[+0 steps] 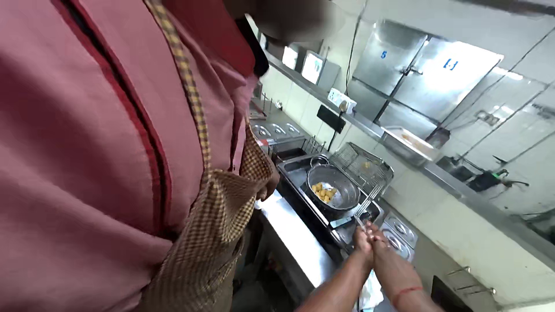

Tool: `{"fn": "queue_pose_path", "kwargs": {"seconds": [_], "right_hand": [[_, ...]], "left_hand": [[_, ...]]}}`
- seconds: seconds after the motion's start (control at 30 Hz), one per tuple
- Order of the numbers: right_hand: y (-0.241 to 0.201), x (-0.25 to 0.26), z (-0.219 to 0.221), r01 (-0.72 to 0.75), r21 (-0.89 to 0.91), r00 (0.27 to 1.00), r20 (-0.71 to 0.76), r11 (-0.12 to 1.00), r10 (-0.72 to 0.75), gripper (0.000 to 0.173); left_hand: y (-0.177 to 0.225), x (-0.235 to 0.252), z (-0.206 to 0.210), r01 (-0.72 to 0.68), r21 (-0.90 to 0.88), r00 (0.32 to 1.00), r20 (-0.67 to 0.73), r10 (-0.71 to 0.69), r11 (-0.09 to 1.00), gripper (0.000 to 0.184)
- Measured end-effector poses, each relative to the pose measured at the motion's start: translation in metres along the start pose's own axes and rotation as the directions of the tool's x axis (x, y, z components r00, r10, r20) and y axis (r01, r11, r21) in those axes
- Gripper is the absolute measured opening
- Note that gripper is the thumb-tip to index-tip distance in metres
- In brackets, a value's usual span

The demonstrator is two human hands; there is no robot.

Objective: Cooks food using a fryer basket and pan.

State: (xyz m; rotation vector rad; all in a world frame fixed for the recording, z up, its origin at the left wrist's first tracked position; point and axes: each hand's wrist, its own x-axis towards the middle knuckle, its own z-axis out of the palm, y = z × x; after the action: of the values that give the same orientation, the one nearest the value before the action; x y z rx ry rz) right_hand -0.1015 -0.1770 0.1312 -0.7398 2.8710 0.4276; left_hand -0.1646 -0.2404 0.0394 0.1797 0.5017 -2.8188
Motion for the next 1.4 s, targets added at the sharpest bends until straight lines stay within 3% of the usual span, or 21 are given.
{"fn": "queue_pose_path", "kwargs": {"seconds": [0.1,0.33,0.47,0.53,0.6,0.7,0.77,0.87,0.93,1.0,1.07,1.17,1.23,1.3,1.4], "right_hand": [[-0.001,0.008,-0.010,0.008,0.016,1.000,0.003,1.000,-0.008,0.043],[0.016,-0.002,-0.007,0.039,0.069,0.999,0.002,0.997,-0.039,0.044],[0.021,-0.005,0.000,-0.007,0.100,0.997,0.075,0.995,0.000,0.043],[0.016,0.005,-0.016,0.027,0.104,0.998,0.046,0.994,-0.032,0.043],[0.020,-0.005,-0.001,-0.001,0.134,0.992,0.124,0.991,-0.016,0.045],[0.013,-0.004,-0.041,0.001,0.213,0.991,0.134,0.977,-0.031,0.049],[0.025,-0.021,-0.006,-0.049,0.204,0.975,0.221,0.978,0.003,0.052],[0.022,0.005,-0.018,-0.001,0.177,0.994,0.111,0.984,-0.019,0.051],[0.031,-0.021,0.004,-0.049,0.173,0.983,0.183,0.984,0.017,0.051],[0.029,-0.007,-0.012,0.002,0.194,0.999,0.051,0.981,-0.012,0.051],[0.033,-0.025,0.012,-0.036,0.189,0.993,0.121,0.981,0.013,0.050],[0.030,-0.007,-0.018,-0.006,0.193,0.996,0.084,0.981,-0.010,0.052],[0.037,-0.029,0.004,-0.043,0.190,0.986,0.168,0.981,0.011,0.051],[0.036,-0.019,-0.016,0.008,0.223,0.996,0.083,0.975,-0.027,0.052],[0.059,-0.028,0.015,0.071,0.339,0.991,0.080,0.938,-0.104,0.063]], "left_hand": [[0.005,0.011,0.007,0.039,-0.071,0.998,0.050,-0.036,0.997,0.057],[-0.011,-0.001,0.010,-0.034,0.095,0.999,-0.020,0.036,0.995,0.052],[-0.016,0.001,-0.007,-0.002,0.116,0.999,-0.049,0.008,0.993,0.052],[-0.008,0.012,0.007,-0.008,0.071,1.000,0.003,0.008,0.997,0.054],[-0.013,-0.004,-0.013,-0.037,0.190,0.997,-0.059,0.049,0.981,0.050],[-0.004,0.001,0.012,-0.094,0.370,0.995,0.012,0.096,0.924,0.055],[-0.013,-0.022,-0.021,-0.028,0.473,0.993,-0.084,0.077,0.880,0.052],[-0.005,0.007,0.009,-0.101,0.427,0.991,-0.032,0.126,0.898,0.055],[-0.023,-0.020,-0.017,-0.043,0.412,0.989,-0.115,0.098,0.910,0.056],[-0.017,-0.005,0.012,-0.085,0.414,0.993,-0.043,0.113,0.906,0.056],[-0.026,-0.027,-0.013,-0.045,0.435,0.981,-0.152,0.123,0.899,0.049],[-0.016,-0.002,0.011,-0.084,0.381,0.995,-0.022,0.100,0.921,0.055],[-0.028,-0.024,-0.016,-0.025,0.372,0.993,-0.094,0.064,0.928,0.053],[-0.021,-0.011,0.012,-0.029,0.321,0.999,-0.028,0.040,0.947,0.056],[-0.026,-0.031,0.004,-0.003,0.378,0.995,-0.088,0.039,0.926,0.059]]}}
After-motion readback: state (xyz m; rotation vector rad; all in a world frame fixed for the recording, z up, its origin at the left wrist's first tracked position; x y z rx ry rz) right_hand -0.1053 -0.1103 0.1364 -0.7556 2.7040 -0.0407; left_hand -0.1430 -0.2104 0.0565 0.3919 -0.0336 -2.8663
